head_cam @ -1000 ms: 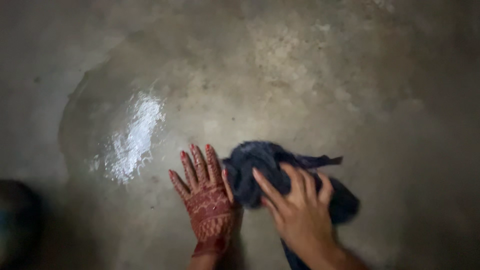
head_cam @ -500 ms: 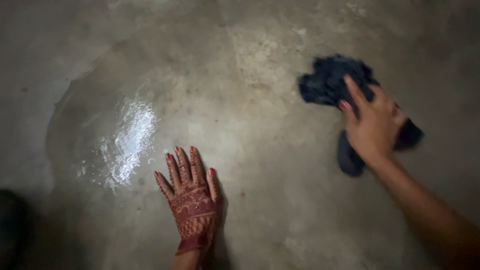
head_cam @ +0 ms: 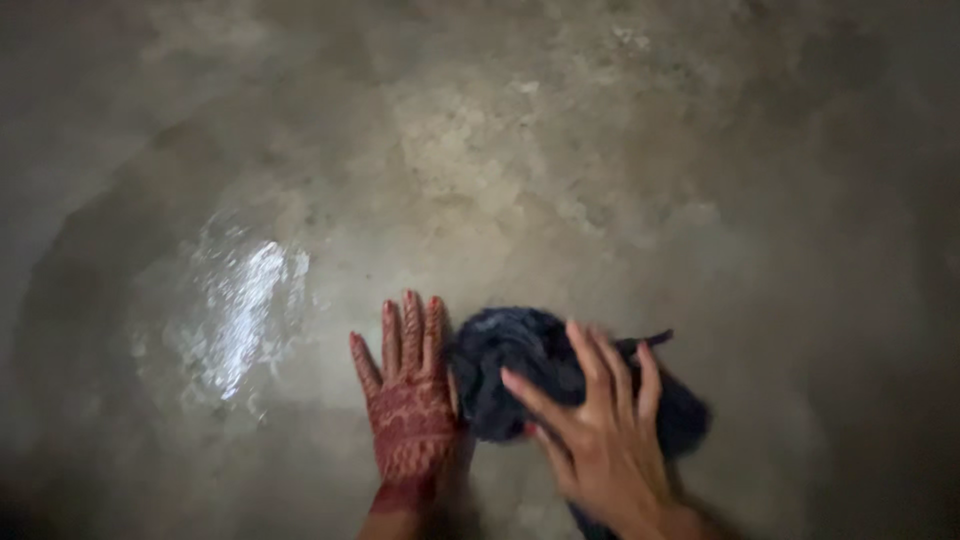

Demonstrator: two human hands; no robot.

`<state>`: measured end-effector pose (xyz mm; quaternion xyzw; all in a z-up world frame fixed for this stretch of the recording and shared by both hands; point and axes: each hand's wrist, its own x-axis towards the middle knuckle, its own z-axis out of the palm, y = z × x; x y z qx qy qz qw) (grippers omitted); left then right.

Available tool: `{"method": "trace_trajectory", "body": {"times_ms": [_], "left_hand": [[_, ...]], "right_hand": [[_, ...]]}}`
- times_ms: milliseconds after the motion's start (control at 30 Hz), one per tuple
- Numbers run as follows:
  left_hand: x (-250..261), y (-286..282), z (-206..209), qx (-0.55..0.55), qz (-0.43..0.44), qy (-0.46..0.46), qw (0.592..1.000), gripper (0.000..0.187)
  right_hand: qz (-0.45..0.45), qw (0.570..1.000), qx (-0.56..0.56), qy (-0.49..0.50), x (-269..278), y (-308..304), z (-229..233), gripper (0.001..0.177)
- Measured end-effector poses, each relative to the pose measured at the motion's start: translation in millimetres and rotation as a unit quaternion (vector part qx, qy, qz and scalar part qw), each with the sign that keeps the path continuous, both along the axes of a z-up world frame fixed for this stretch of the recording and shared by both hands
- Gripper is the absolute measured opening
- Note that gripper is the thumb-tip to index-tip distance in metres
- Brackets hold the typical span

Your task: The person sits on a concrete floor and repeatedly wipes a small area with a dark cloth. They periodically dip the cloth into a bucket of water, wring it out, and resume scrubbing the same spot.

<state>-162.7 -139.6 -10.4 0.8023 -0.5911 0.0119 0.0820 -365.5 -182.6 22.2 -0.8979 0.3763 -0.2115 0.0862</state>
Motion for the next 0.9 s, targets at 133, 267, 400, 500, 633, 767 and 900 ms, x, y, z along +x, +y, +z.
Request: {"method": "trace_trajectory", "body": {"times_ms": [133, 267, 400, 500, 633, 767, 900], "left_hand": [[-4.2, -1.8, 0.2, -0.021, -0.002, -0.003, 1.0, 0.062], [-4.0, -1.8, 4.8, -0.019, -0.007, -0.01, 1.0, 0.063], [-2.6, -5.7, 5.5, -0.02, -0.013, 0.002, 1.0, 0.064], [-4.3, -8.3, 1.7, -0.001, -0.004, 0.0, 1.0, 0.066], [-3.1, -9.3, -7.0, -0.019, 0.003, 0.002, 1.0, 0.069], [0.7, -11.8, -11.0, -0.05, -0.005, -0.007, 0.999, 0.069], [-2.7, -6.2, -11.4, -0.019, -0.002, 0.029, 0.999, 0.068]], "right_hand": [[-0.021, 0.999, -0.012, 0.029, 22.9, -88.6, -9.1, 0.066], [-0.124, 0.991, -0.018, 0.046, 9.0, -164.7, -25.9, 0.059], [-0.243, 0.963, -0.066, 0.098, -78.7, -208.0, -59.8, 0.052], [-0.34, 0.923, -0.106, 0.144, -158.1, -191.9, -98.1, 0.051], [-0.388, 0.893, -0.041, 0.223, -206.0, -104.9, -148.7, 0.053], [-0.377, 0.9, -0.108, 0.19, -155.8, -84.3, -139.1, 0.05], [-0.34, 0.933, -0.104, 0.045, -37.7, -163.9, -96.2, 0.046]]}}
